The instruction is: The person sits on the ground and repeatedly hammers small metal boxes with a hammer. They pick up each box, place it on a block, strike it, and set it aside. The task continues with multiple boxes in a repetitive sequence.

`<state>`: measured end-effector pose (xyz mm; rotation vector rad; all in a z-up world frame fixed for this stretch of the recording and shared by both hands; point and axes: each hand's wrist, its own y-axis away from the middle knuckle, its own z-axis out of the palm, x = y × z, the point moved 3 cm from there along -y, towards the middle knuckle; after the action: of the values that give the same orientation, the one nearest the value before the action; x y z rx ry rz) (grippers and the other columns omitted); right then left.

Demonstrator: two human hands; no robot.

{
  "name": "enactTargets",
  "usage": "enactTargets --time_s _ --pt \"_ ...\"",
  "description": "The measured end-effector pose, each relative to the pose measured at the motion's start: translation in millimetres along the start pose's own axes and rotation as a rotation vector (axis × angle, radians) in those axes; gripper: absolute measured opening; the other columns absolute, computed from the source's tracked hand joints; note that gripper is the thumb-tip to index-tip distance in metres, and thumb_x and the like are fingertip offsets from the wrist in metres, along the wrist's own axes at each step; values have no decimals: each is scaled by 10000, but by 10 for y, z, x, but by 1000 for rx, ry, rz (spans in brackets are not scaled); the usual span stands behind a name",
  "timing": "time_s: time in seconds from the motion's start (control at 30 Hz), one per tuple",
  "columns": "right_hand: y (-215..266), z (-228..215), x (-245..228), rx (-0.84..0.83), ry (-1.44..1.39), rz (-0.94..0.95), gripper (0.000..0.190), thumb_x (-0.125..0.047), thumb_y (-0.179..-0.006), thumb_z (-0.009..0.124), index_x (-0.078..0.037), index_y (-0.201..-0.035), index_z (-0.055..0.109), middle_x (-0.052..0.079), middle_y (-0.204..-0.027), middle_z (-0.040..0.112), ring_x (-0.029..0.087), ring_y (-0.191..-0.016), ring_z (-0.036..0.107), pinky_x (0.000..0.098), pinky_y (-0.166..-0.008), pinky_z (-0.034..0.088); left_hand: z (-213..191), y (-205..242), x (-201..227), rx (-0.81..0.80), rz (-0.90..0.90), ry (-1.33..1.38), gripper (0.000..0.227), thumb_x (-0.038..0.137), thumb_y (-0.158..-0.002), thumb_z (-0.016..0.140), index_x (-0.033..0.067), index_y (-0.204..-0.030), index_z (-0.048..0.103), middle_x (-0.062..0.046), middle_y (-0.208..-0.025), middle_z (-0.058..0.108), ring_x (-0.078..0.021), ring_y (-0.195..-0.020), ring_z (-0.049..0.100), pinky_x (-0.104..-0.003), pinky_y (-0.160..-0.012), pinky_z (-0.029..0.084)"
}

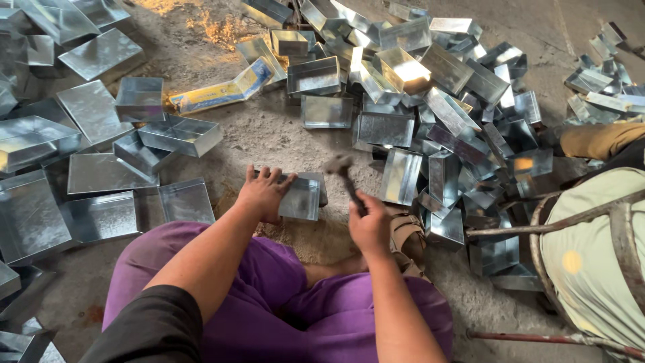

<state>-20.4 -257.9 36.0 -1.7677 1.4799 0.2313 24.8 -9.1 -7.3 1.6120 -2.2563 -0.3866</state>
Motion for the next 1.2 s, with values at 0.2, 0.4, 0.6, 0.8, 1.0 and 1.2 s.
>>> enactTargets --time_s 0.2,0.4,0.6,0.8,1.0,1.2 --pt "76 130 20 -130 134 47 282 -129 -851 768 -29 -1114 748 182 -995 739 368 -887 729 410 -757 578 87 -51 -20 29 -2 -14 1322 531 -642 881 308 -1660 68 -117 -1641 269 -371 -1519 237 -633 -1229 68" --pt "120 180 131 -70 120 -26 262 -125 -859 761 -17 -1097 737 196 -1073 741 381 -960 719 422 -808 581 61 -18 -32 50 17 25 1346 580 -614 888 290 -1660 92 -116 -1651 257 -371 -1531 209 -640 -1220 84" --pt "124 170 354 -5 46 124 311 -152 -833 793 -38 -1120 751 184 -968 758 301 -862 756 386 -762 589 188 -161 -74 -2 -1 107 1410 760 -596 821 334 -1655 -6 -103 -1698 153 -383 -1571 75 -692 -1220 -44" --pt "141 169 745 -99 -391 703 610 -68 -867 742 -64 -1446 551 121 -756 666 194 -556 552 357 -478 426 181 -326 -1015 903 -231 926 1065 832 -928 362 188 -1693 -3 -130 -1788 21 -404 -1624 15 -753 -1197 -87" --pt "234 374 1166 -207 -773 1042 212 -49 -932 674 14 -1117 594 73 -708 578 168 -529 531 312 -453 419 229 -171 -1375 926 -403 1129 1089 860 -857 386 206 -1664 56 -88 -1766 95 -318 -1647 68 -723 -1201 -51" --pt "291 413 1446 -186 -892 1140 121 -68 -918 670 -28 -1014 609 70 -731 554 161 -534 518 296 -462 409 -3 -99 -342 218 -242 461 1110 864 -847 381 231 -1658 -36 -115 -1727 -58 -345 -1577 -67 -695 -1184 -121"
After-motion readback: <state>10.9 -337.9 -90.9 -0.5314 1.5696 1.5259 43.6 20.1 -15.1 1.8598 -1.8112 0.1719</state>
